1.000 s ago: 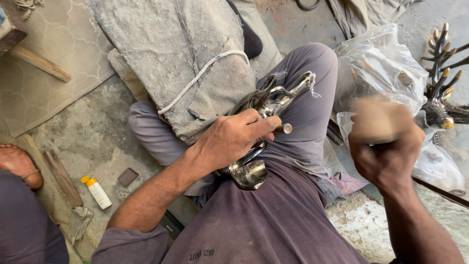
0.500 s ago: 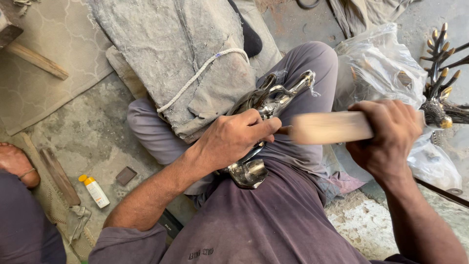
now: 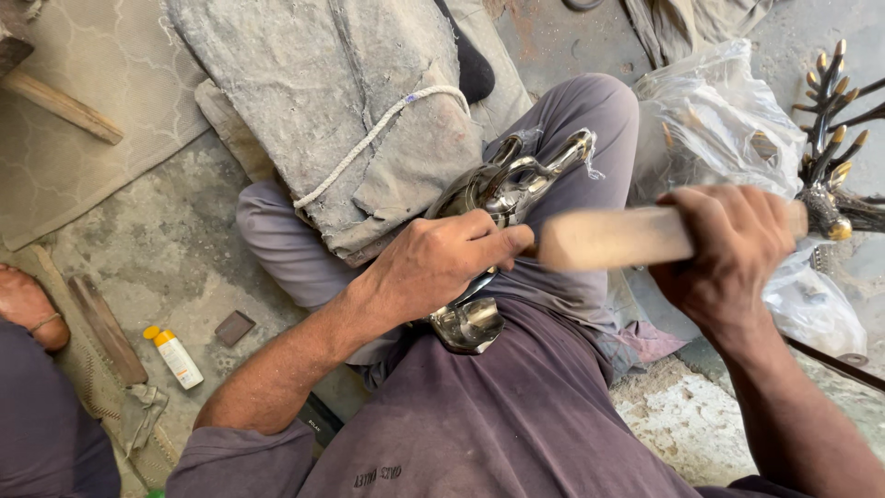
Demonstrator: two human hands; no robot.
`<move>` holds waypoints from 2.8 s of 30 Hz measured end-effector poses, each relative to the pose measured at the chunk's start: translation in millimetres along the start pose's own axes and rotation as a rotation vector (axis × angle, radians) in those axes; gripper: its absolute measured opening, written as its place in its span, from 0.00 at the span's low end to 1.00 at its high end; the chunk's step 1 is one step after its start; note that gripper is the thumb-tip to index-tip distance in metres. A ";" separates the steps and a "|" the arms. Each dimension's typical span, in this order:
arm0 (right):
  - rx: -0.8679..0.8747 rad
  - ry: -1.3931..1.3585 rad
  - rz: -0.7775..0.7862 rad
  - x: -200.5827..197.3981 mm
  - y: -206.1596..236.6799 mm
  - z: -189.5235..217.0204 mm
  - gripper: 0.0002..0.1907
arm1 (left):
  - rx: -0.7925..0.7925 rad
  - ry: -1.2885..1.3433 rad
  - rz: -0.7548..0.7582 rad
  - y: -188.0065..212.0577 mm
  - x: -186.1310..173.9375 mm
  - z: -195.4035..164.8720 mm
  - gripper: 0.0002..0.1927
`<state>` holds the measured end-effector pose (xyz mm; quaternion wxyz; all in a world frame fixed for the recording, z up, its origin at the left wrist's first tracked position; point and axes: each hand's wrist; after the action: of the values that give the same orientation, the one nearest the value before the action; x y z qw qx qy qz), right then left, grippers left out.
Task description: The person sits on the floor holding a polished metal animal figurine on their lap and scribes fine lines onto its surface with a pointed hand tool, rotating the figurine to reach different areas. They then place a punch against the scribed lines and strike it with a wooden mallet to work the metal surface.
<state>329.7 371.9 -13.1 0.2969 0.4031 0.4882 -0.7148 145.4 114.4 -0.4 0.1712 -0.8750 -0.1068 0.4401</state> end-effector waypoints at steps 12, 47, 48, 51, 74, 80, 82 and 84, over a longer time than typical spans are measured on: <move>0.015 -0.059 -0.026 -4.9 3.0 -1.8 0.08 | 0.015 0.019 -0.066 7.3 -0.2 -3.7 0.17; 1.123 -0.873 0.485 47.3 5.4 34.2 0.24 | -0.460 0.297 -0.574 27.8 -8.4 17.7 0.16; 1.136 -0.870 0.491 48.7 5.7 35.0 0.24 | -0.476 0.326 -0.568 23.4 -7.5 17.6 0.16; 1.091 -0.829 0.498 47.5 2.7 32.1 0.25 | -0.525 0.404 -0.550 10.0 -6.9 17.8 0.17; -0.156 0.012 0.390 -43.8 -158.7 76.4 0.22 | -0.510 0.091 -0.535 -0.2 3.4 8.6 0.20; -0.121 0.100 0.401 -50.8 -168.4 75.6 0.17 | -0.487 0.094 -0.492 -1.7 0.9 11.0 0.21; -0.104 0.126 0.432 -51.9 -165.7 70.1 0.17 | -0.463 0.087 -0.466 -3.3 -0.4 11.0 0.20; -0.137 0.173 0.437 -51.3 -162.7 63.1 0.20 | -0.452 0.092 -0.443 -4.5 -1.9 10.5 0.21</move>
<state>204.0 370.7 118.4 0.4283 0.5377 0.4604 -0.5616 135.7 120.1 -3.0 0.0686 -0.8654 -0.3819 0.3171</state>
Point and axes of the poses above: each hand's wrist, its own y-axis away from the middle knuckle, its own x-axis out of the palm, z = x × y, and after that the axes turned 13 degrees about x, right-handed
